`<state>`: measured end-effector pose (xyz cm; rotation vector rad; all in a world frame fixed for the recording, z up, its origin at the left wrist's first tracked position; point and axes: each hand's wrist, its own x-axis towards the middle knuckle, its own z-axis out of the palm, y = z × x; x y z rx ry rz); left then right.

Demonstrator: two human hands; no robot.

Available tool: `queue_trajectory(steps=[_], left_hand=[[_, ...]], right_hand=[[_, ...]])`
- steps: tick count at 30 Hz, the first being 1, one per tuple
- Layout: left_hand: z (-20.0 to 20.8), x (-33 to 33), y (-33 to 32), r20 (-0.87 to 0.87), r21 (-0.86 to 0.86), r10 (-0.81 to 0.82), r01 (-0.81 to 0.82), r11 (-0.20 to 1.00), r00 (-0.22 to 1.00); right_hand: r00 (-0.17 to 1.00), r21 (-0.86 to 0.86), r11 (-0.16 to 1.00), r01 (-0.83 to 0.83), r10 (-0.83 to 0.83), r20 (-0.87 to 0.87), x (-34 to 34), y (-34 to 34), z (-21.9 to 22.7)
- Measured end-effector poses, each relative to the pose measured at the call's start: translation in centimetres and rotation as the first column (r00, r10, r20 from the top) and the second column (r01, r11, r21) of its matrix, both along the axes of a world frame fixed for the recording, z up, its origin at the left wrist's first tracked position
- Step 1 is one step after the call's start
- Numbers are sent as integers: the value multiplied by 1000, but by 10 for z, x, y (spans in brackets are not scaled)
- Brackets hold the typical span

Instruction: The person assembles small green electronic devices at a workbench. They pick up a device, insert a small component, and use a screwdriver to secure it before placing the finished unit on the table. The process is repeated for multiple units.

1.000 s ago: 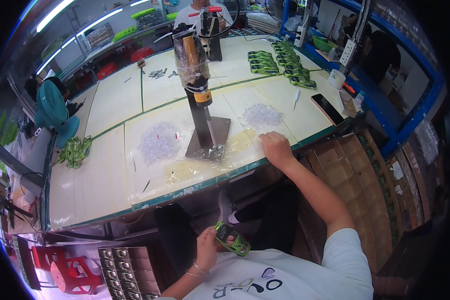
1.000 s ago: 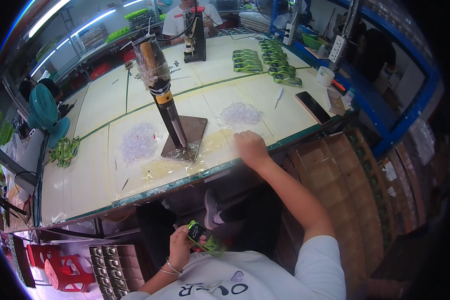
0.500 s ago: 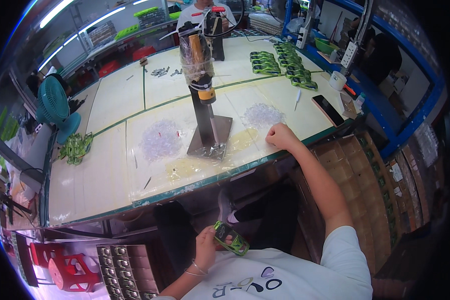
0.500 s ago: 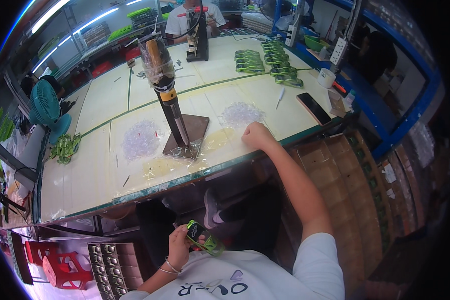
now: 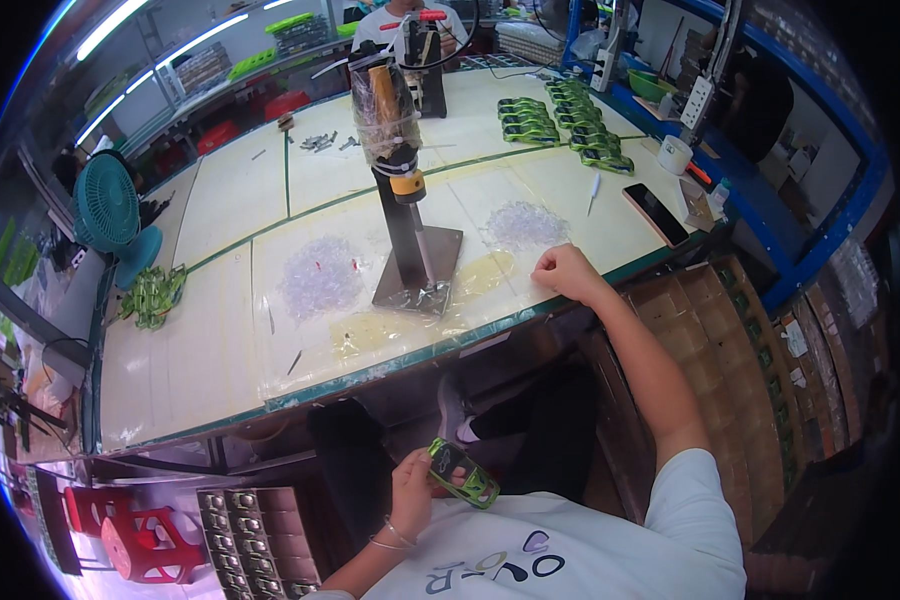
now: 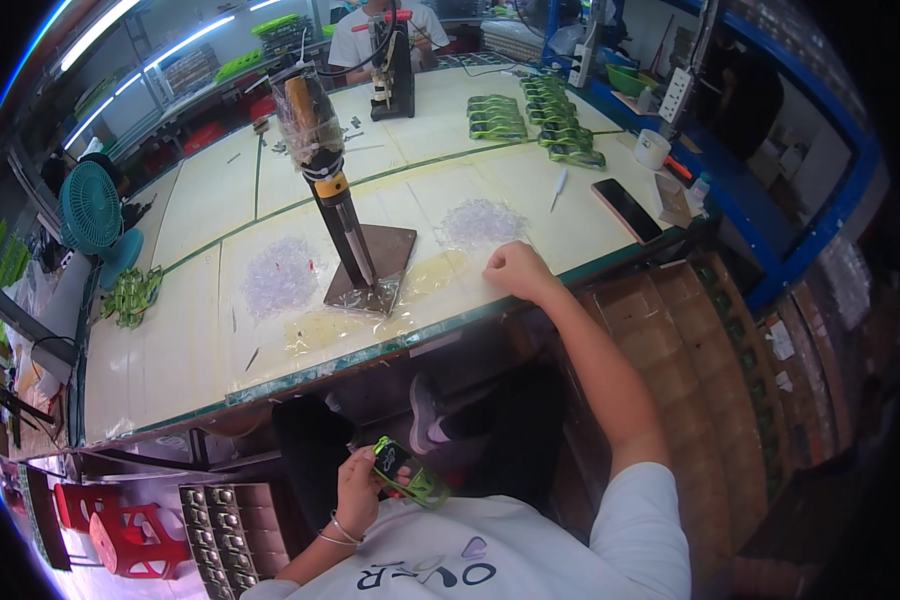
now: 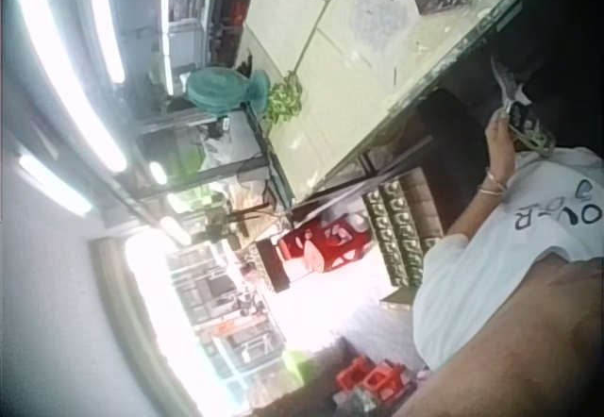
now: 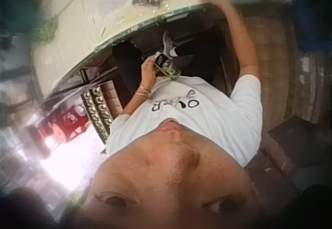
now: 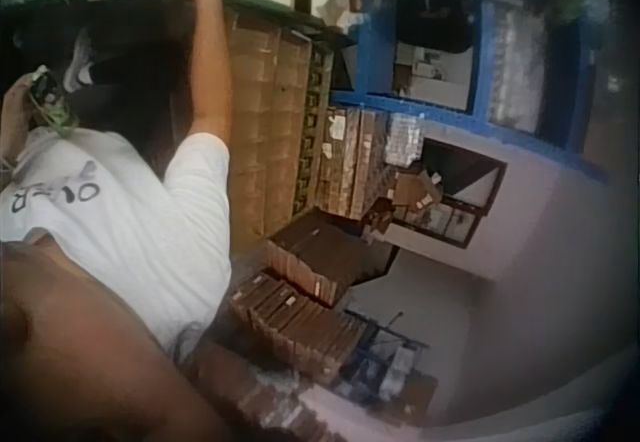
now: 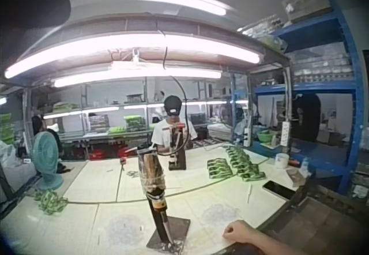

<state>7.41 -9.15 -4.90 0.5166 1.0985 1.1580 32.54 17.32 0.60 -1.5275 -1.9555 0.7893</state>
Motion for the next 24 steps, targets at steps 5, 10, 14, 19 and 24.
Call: queue_trajectory(steps=[5, 10, 14, 19, 24], left_hand=[[13, -1, 5, -42, 43, -57, 59, 997, 998], [51, -1, 27, -182, 226, -226, 264, 938, 957], [80, 2, 47, -351, 376, -235, 367, 851, 906], [95, 2, 55, -456, 416, -199, 405, 814, 868], [104, 3, 56, -520, 419, -201, 453, 787, 830]], right_hand=[[795, -182, 970, -159, 17, -606, -21, -71, 16], [652, -105, 917, -385, 190, -734, -50, -142, 13], [521, -47, 893, -448, 217, -826, -54, -152, 24], [518, -120, 872, -475, 167, -839, -57, -151, 36], [514, -115, 830, -545, 223, -828, -62, -150, 39]])
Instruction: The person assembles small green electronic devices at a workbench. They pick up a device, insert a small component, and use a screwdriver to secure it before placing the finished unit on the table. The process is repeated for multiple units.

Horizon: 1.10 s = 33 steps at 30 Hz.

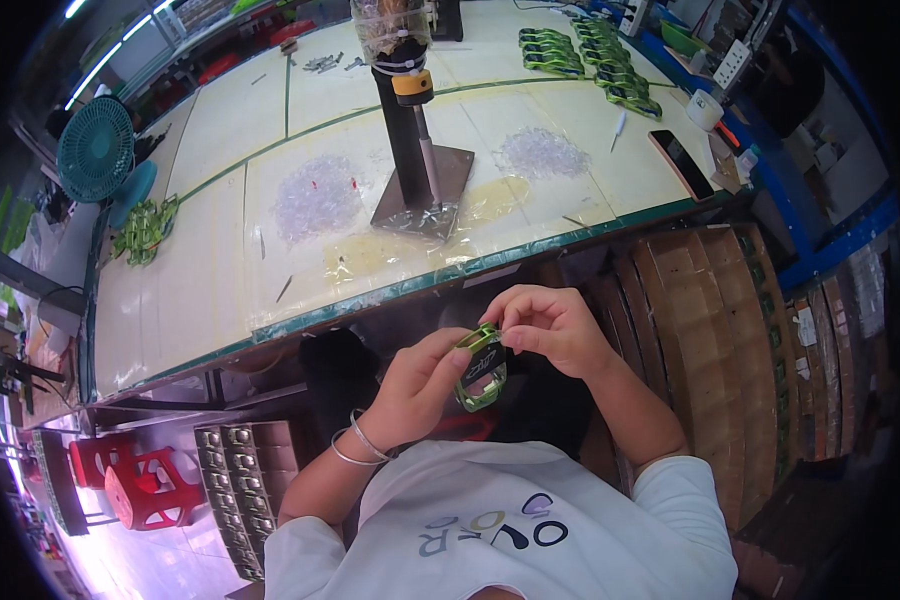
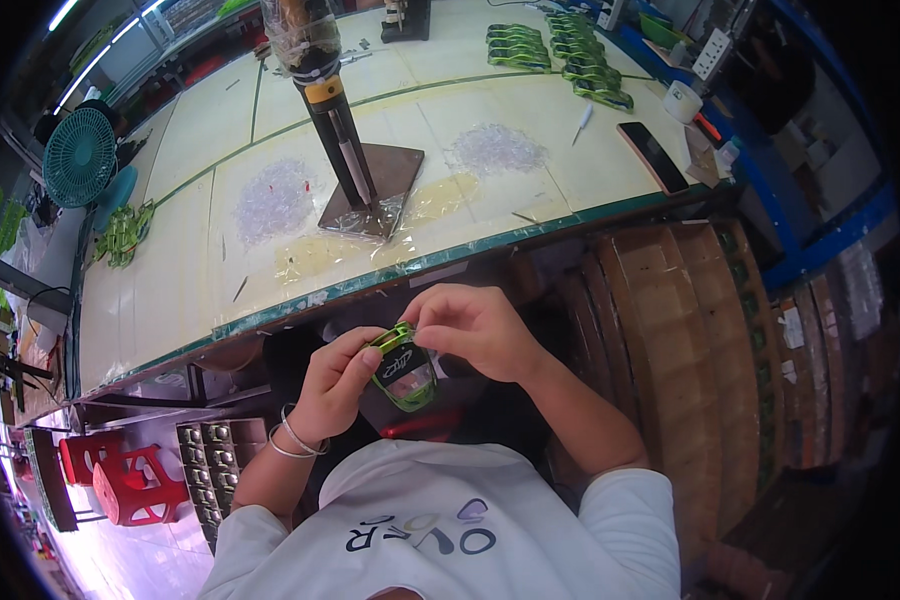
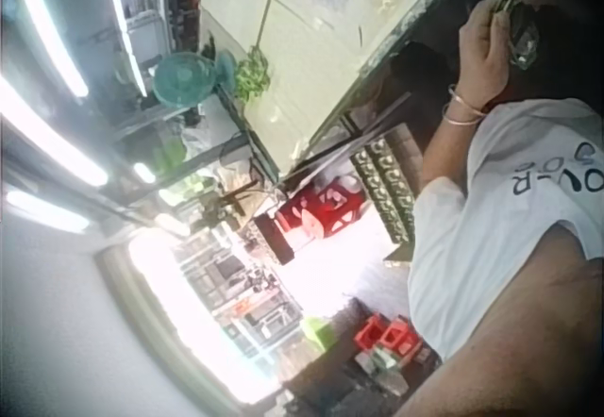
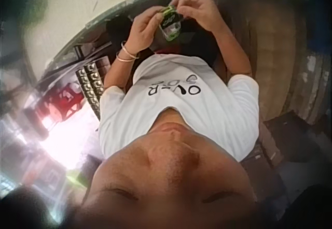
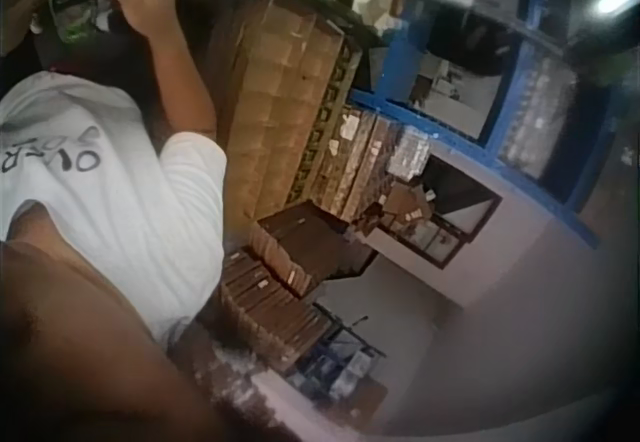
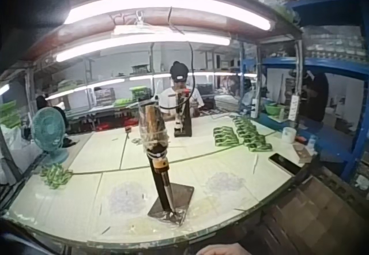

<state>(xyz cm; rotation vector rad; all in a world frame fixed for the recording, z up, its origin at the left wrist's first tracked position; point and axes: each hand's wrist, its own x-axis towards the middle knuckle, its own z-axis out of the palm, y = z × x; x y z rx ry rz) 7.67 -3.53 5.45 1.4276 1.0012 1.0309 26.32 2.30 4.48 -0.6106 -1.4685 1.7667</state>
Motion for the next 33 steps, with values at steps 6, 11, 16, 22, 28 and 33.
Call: queue_trajectory(steps=[6, 11, 16, 22, 28, 33], left_hand=[[5, -1, 0, -110, 32, -15, 19, 999, 994], [3, 0, 1, -144, 61, -50, 60, 996, 988], [12, -1, 2, -225, 23, -160, 169, 985, 961], [1, 0, 0, -253, 30, -204, 218, 975, 946], [4, 0, 4, -139, -76, -67, 56, 995, 988], [-7, 3, 11, 331, -156, 35, 19, 988, 943]], right_hand=[[998, 17, 998, -62, 61, 7, 2, 2, 0], [983, 265, 959, -104, 57, 177, 9, 5, 6], [972, 116, 973, -201, 183, 149, 14, 8, 5], [923, -187, 914, -360, 379, 71, 12, 9, -11], [999, -159, 987, 16, -10, 37, -2, -3, -25], [857, 802, 571, 175, -489, 160, -16, -19, -26]])
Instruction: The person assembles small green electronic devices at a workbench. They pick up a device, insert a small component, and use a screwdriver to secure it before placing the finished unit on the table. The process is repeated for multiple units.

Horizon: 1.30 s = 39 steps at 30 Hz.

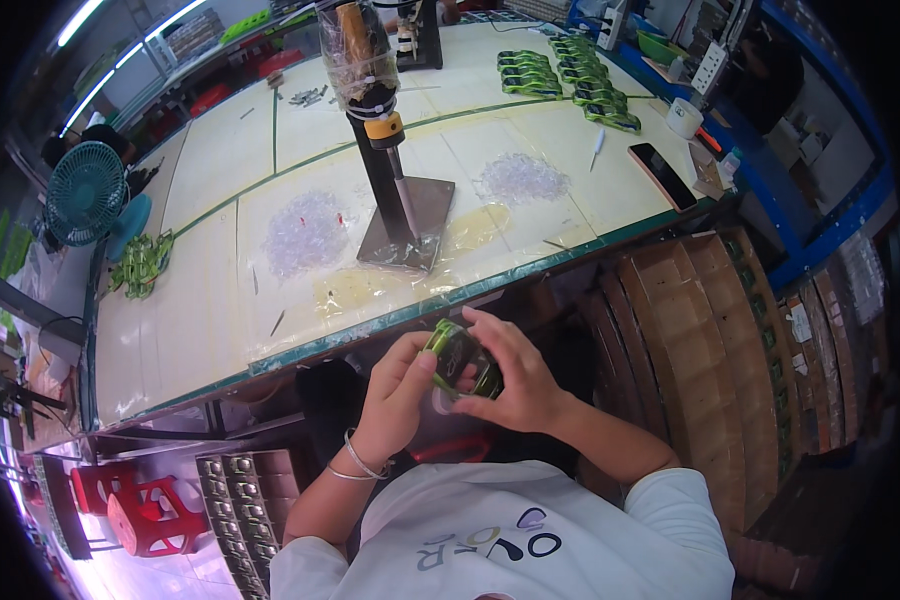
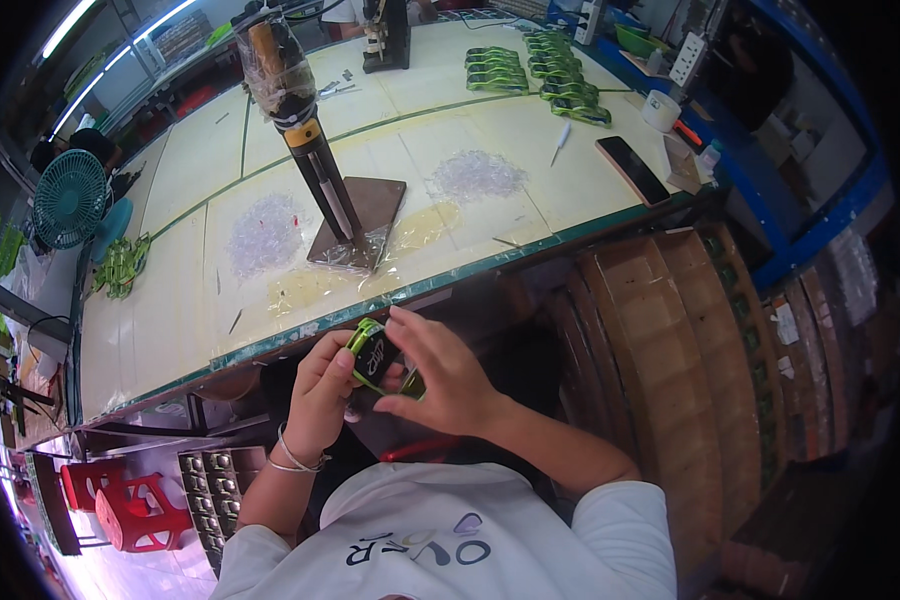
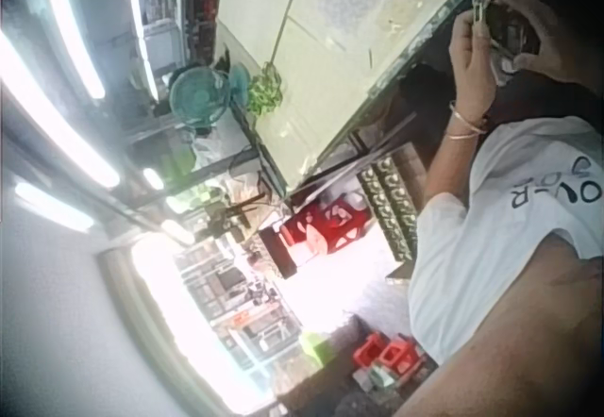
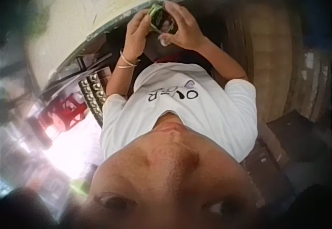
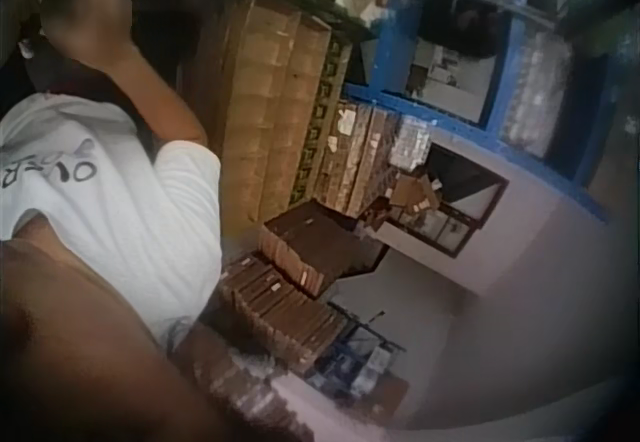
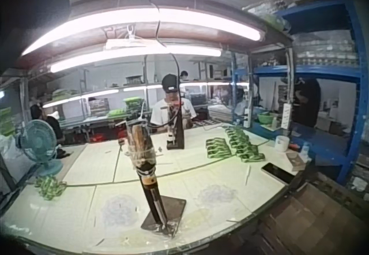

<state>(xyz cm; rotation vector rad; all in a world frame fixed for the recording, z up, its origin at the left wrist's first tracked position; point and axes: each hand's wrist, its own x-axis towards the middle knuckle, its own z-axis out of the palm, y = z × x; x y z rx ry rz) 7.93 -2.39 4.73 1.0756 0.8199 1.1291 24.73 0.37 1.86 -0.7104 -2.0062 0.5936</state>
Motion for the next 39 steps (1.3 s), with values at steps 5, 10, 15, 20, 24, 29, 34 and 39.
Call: queue_trajectory(steps=[5, 10, 15, 20, 24, 29, 34, 39], left_hand=[[-4, 2, -2, 122, -109, -37, 50, 993, 992], [-6, -8, 1, -199, 166, 49, -15, 986, 979], [-16, -8, 14, -165, 425, 72, 5, 905, 984], [-17, -10, 11, 115, 205, -176, 149, 967, 978], [-25, 1, 2, 352, -13, -83, 94, 996, 932], [-40, 24, -1, 356, -50, 18, 0, 999, 934], [-51, 11, 21, 213, -96, -40, 61, 993, 976], [-50, 8, 48, 412, -101, -4, 50, 994, 911]], right_hand=[[990, 230, 973, 33, -63, 124, -11, -2, -6], [997, 161, 984, -76, 73, 27, -9, -4, -5], [970, 70, 972, -226, 231, -77, -10, -13, -1], [839, -328, 837, -437, 247, -485, -7, -28, -4], [367, -387, 383, -839, -128, -921, -15, -27, 6], [256, -339, 108, -934, -458, -851, -19, -12, -16], [287, -378, 123, -918, -453, -844, -27, 9, -21], [305, -416, 137, -899, -485, -819, -44, 36, -3]])
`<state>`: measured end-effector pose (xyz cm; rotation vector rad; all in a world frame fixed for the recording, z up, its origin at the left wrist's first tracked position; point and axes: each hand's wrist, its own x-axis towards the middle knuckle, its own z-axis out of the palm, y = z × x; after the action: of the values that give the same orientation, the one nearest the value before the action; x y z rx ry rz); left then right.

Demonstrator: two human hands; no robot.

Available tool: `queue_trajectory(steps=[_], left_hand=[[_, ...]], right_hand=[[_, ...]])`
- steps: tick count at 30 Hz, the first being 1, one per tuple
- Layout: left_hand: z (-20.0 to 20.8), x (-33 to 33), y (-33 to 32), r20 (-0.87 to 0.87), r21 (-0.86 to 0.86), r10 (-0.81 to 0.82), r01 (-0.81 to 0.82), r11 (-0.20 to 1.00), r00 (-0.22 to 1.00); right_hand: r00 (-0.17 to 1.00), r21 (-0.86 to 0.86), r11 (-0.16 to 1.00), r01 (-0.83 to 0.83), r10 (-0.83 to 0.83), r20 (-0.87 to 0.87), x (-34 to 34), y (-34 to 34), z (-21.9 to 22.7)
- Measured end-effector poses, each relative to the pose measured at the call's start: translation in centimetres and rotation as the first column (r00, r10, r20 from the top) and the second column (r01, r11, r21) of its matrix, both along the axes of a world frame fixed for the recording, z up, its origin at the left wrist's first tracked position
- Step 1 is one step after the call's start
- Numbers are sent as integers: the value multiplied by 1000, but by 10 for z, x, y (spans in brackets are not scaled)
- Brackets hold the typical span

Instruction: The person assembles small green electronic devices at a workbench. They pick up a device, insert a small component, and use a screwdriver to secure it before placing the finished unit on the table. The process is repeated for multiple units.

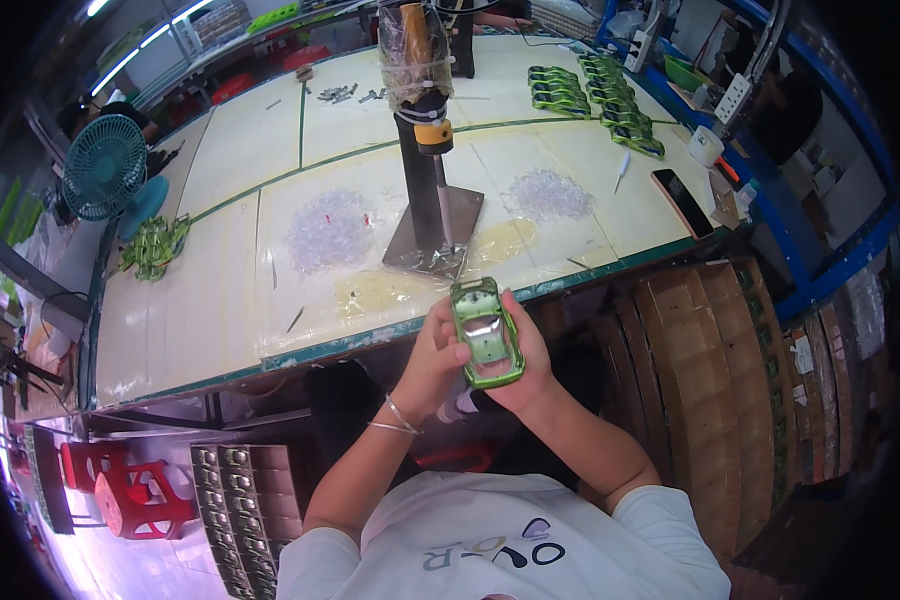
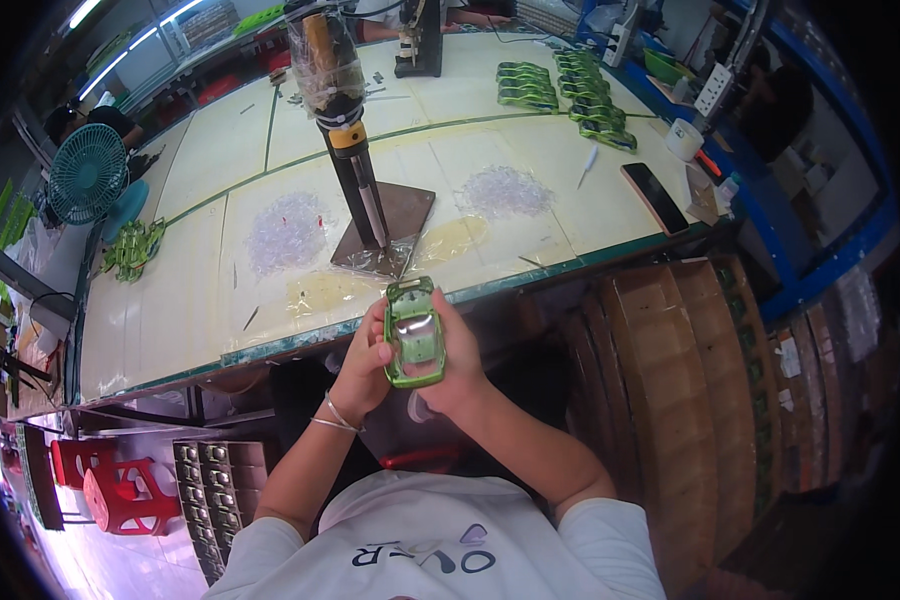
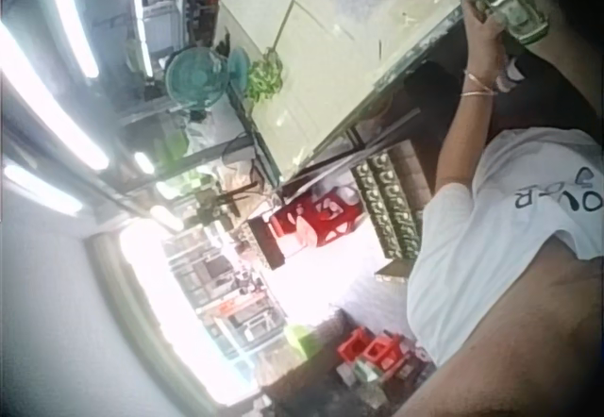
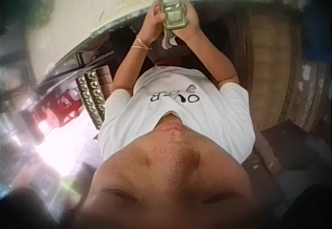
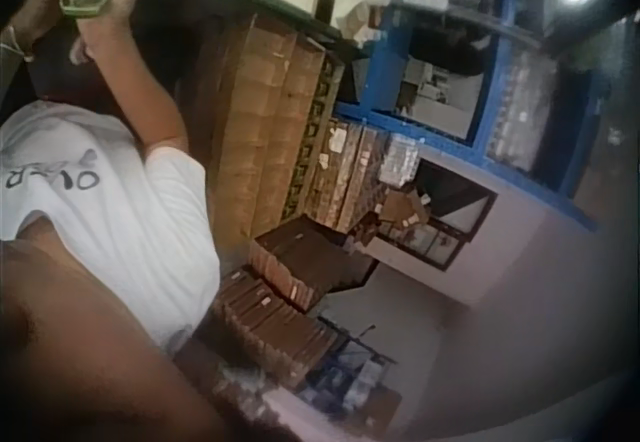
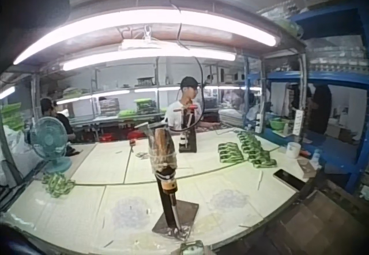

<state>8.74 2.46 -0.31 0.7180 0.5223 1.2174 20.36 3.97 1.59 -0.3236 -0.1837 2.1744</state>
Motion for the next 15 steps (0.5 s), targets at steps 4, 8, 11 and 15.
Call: queue_trajectory(steps=[4, 8, 11, 15], left_hand=[[-8, -4, 23, 1, 93, 48, -48, 995, 999], [9, -4, 30, 41, 115, 52, -56, 992, 998], [18, -5, 31, 73, 87, 44, -50, 995, 996], [26, -5, 31, 59, 92, 40, -45, 995, 997]], right_hand=[[999, 47, 999, 4, -6, 51, -6, 18, 15], [999, 119, 992, -27, 24, 30, -6, 25, 26], [999, 123, 992, -32, 31, 14, -8, 27, 30], [999, 141, 989, -35, 34, 14, -6, 28, 32]])
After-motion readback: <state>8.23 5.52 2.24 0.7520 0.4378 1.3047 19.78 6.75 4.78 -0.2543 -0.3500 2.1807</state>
